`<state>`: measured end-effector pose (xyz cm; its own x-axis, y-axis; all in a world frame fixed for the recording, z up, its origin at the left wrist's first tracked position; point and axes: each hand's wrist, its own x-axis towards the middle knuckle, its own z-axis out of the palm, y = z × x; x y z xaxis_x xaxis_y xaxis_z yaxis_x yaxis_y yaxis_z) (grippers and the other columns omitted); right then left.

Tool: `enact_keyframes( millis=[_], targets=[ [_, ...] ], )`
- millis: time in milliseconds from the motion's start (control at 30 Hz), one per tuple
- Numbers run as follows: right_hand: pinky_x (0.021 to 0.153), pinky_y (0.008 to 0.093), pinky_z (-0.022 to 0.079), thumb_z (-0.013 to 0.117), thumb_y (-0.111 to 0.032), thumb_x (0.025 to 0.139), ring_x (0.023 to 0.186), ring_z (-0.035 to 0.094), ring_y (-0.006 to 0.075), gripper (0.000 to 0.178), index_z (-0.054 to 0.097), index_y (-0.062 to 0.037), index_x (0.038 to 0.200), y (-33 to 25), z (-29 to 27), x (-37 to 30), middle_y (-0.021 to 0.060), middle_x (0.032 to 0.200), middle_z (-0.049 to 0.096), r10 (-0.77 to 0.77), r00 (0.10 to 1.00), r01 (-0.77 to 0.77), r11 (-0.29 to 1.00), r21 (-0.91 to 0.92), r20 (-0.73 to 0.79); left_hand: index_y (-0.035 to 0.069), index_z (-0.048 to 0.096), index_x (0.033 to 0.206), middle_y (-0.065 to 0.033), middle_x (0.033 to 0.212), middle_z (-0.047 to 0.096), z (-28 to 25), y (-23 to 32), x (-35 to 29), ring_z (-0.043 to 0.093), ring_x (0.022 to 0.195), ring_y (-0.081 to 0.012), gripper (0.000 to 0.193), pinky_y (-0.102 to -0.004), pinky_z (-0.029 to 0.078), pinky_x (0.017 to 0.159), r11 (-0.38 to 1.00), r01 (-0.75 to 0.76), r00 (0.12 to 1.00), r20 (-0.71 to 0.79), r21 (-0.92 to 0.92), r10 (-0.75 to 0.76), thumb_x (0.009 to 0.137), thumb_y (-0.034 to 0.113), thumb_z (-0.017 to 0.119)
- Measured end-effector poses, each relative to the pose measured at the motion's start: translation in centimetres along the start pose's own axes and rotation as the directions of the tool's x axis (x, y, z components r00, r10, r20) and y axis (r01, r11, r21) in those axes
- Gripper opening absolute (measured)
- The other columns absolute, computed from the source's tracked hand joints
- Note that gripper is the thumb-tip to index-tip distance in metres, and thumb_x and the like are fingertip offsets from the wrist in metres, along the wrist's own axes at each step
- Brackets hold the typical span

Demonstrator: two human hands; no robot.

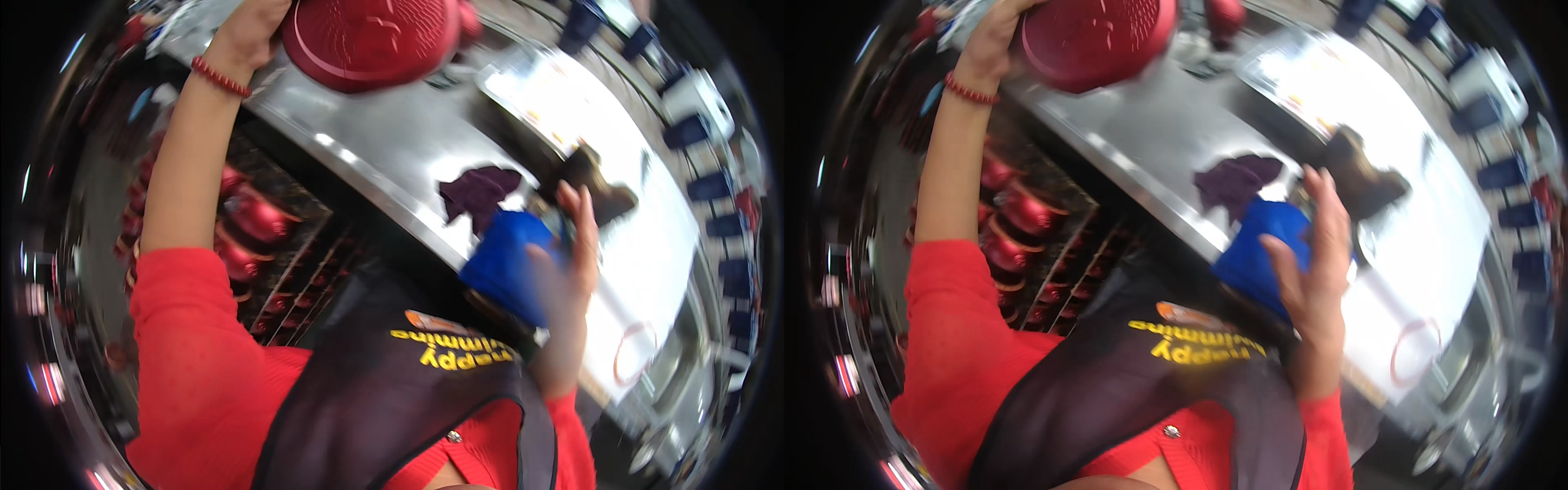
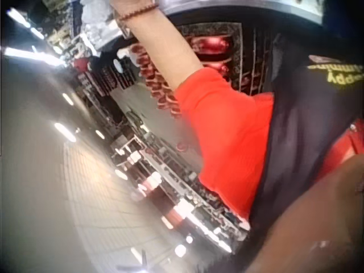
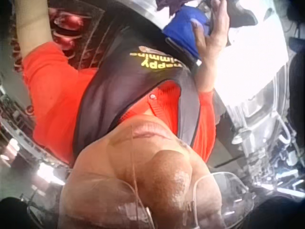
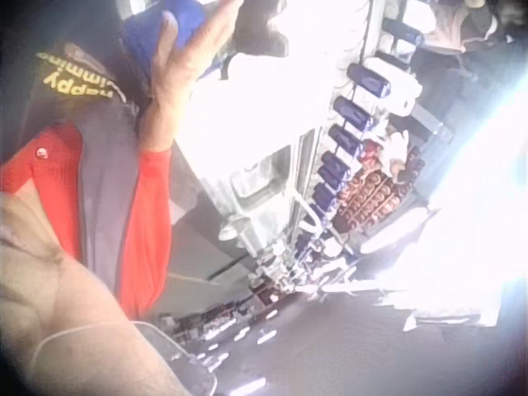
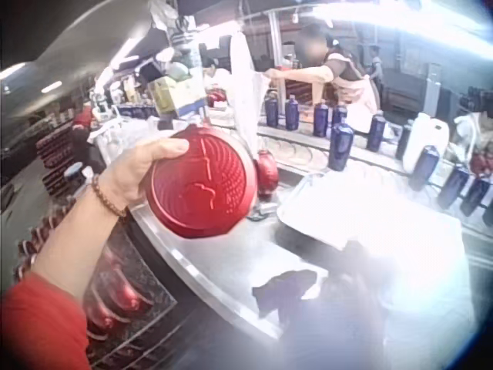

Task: The person applies gold decorative stickers to the bottom of red ceramic jars, then wraps a gold ribbon around the rim and smooths it with a green tool. They repeat this process on multiple jars, placing finished items on a nearby tray.

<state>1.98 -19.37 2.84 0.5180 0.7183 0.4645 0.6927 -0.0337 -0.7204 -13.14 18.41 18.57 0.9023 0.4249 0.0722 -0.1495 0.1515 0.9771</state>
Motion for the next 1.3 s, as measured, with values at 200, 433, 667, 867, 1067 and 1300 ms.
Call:
enact_keyframes(
  millis=[200,433,667,867,1067,1300],
  targets=[
    [0.114,0.0468,0.04,0.088,-0.006,0.076,0.138,0.047,0.0446,0.104,0.027,0.0022,0.16,0.0,-1.4,-5.9,0.03,0.154,0.041,0.161,0.97,-0.168,0.985,-0.024,-0.18,-0.002,0.065,0.124,-0.0113,0.109,0.074,16.7,-14.5,3.2,0.074,0.094,-0.0153,0.041,-0.0281,0.061,0.085,0.973,0.228,0.836,0.516,-0.013,-0.189,0.095,0.026,0.071],
    [0.114,0.0456,0.041,0.082,-0.011,0.084,0.137,0.049,0.0426,0.088,0.033,0.0062,0.155,2.8,-2.8,-9.0,0.0288,0.15,0.047,0.264,0.947,-0.303,0.924,-0.234,-0.185,-0.006,0.065,0.122,-0.0127,0.106,0.074,20.5,-21.1,5.9,0.073,0.093,-0.0143,0.043,-0.0269,0.06,0.086,0.946,0.302,0.863,0.387,0.117,-0.323,0.093,0.023,0.077],
    [0.105,0.0409,0.048,0.054,0.003,0.096,0.124,0.06,0.0339,0.043,0.063,-0.004,0.137,7.7,-14.3,1.0,0.0195,0.137,0.059,0.049,0.997,-0.071,0.886,-0.459,-0.06,-0.001,0.05,0.134,-0.0117,0.121,0.064,19.5,-21.8,3.0,0.065,0.11,-0.0145,0.054,-0.0289,0.054,0.095,0.982,0.181,0.934,0.305,0.048,-0.187,0.096,0.027,0.075],
    [0.111,0.0454,0.047,0.046,0.004,0.098,0.14,0.047,0.0315,0.061,0.058,-0.0294,0.147,20.4,-8.5,17.9,0.0122,0.152,0.048,0.185,0.955,0.098,0.538,-0.837,0.23,0.004,0.049,0.141,-0.0081,0.126,0.063,19.4,-21.8,1.6,0.059,0.117,-0.0134,0.058,-0.03,0.049,0.102,0.982,0.148,0.933,0.315,0.114,-0.177,0.096,0.028,0.075],
    [0.113,0.0526,0.042,0.051,-0.006,0.099,0.143,0.043,0.0264,0.05,0.068,-0.036,0.135,23.2,-8.9,18.8,0.0055,0.154,0.047,0.278,0.922,0.156,0.373,-0.915,0.271,0.005,0.054,0.136,-0.0141,0.121,0.068,19.3,-22.1,1.7,0.066,0.111,-0.0192,0.064,-0.0346,0.051,0.099,0.978,0.071,0.957,0.264,0.194,-0.122,0.089,0.039,0.079],
    [0.107,0.0488,0.047,0.054,-0.004,0.094,0.138,0.048,0.0254,0.042,0.078,-0.0297,0.117,23.6,-15.7,13.6,0.0049,0.147,0.054,0.325,0.939,0.011,0.293,-0.956,0.11,0.006,0.052,0.137,-0.0111,0.122,0.065,19.3,-22.1,2.2,0.065,0.107,-0.015,0.062,-0.0325,0.052,0.096,0.978,0.161,0.934,0.298,0.133,-0.195,0.089,0.031,0.081]
  ],
)
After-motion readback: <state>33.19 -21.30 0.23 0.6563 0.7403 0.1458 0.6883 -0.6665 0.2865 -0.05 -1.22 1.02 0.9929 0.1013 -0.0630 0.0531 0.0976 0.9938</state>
